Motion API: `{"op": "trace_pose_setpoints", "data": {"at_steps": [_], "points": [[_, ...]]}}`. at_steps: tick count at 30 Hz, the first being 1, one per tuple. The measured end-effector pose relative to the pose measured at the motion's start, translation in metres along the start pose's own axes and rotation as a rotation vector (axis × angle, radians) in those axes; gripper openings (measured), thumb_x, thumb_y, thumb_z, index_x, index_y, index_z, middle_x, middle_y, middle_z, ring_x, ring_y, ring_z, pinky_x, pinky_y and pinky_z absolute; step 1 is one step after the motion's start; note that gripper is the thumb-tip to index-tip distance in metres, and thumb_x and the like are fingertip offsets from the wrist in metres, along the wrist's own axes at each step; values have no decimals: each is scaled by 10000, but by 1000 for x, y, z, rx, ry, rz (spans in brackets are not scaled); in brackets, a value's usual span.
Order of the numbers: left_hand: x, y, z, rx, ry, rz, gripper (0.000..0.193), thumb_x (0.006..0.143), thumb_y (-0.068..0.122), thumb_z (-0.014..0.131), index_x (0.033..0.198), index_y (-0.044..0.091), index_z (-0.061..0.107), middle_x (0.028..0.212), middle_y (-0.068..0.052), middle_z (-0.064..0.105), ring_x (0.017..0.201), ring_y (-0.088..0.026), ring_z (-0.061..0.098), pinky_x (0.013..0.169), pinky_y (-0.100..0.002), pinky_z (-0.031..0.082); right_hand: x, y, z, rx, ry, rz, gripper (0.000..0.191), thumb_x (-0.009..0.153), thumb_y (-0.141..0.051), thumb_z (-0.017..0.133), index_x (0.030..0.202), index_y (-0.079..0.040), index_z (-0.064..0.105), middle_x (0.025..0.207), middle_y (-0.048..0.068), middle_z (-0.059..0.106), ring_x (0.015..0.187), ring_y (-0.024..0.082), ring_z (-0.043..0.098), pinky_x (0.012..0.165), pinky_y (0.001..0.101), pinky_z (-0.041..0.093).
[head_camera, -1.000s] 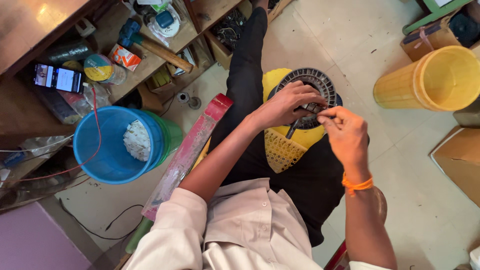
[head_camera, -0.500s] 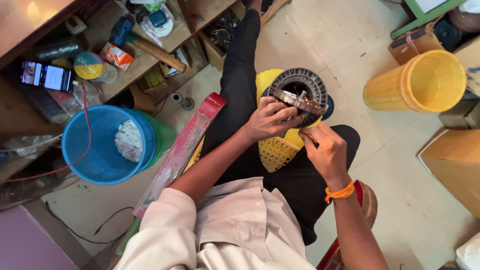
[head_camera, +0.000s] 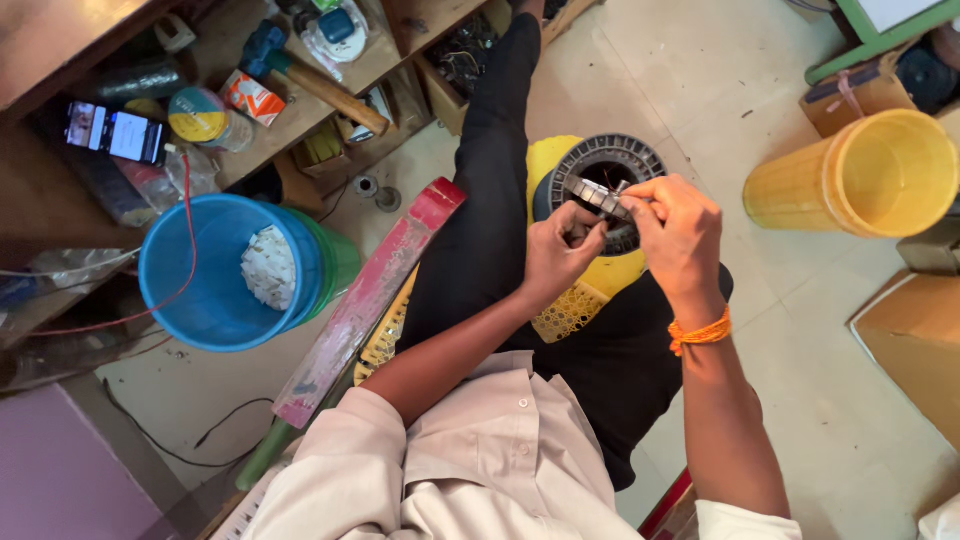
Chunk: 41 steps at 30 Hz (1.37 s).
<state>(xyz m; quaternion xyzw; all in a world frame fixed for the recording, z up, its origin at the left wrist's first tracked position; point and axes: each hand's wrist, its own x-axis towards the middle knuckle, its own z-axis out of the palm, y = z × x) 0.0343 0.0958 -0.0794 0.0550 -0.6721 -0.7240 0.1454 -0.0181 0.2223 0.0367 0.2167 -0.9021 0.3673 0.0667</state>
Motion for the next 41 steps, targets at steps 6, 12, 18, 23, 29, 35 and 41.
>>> {"op": "trace_pose_setpoints", "data": {"at_steps": [6,12,18,23,29,35,41], "points": [[1,10,6,38,34,-108,139,919,93,734,862,15,634,576,49,497,536,-6,405,495,-254,342,15,27,-2,198,-215,430,81,945,-53,738,991,14,745,762,105,724,666,60,586,592,264,465],[9,23,9,112,38,-171,103,916,101,741,908,27,670,582,10,519,532,-51,423,493,-279,357,29,56,3,276,-251,476,142,920,-99,734,977,30,740,798,34,735,712,29,617,610,231,500],[10,36,-15,494,-3,491,262,909,131,774,1145,141,661,1000,-49,614,893,-209,575,818,-363,438,17,66,-3,257,-171,534,171,890,-114,798,944,43,759,696,-41,572,632,24,436,548,231,348],[52,34,-35,638,-370,772,679,857,213,795,1468,178,501,1270,-15,649,1147,-244,605,1022,-412,425,-2,58,-16,360,-98,599,178,896,-129,805,935,39,762,631,-83,459,573,20,357,504,237,265],[68,32,-41,451,-638,526,674,887,175,802,1493,167,509,1280,42,688,1049,-212,607,1003,-375,480,-20,29,-29,493,-100,562,116,905,-66,770,969,31,757,681,-98,530,598,-7,372,523,206,252],[65,20,-39,393,-594,566,520,858,167,806,1332,172,593,1274,21,680,1097,-226,618,1016,-376,478,-43,11,-19,335,-127,516,79,938,-53,755,983,12,761,716,-44,543,617,17,366,523,240,272],[62,5,-38,577,-577,682,505,909,119,753,1375,251,610,1282,35,650,1178,-220,575,1073,-386,451,-65,14,14,-37,-37,51,82,946,-40,734,1021,-13,717,966,161,726,853,280,714,739,388,561]]}}
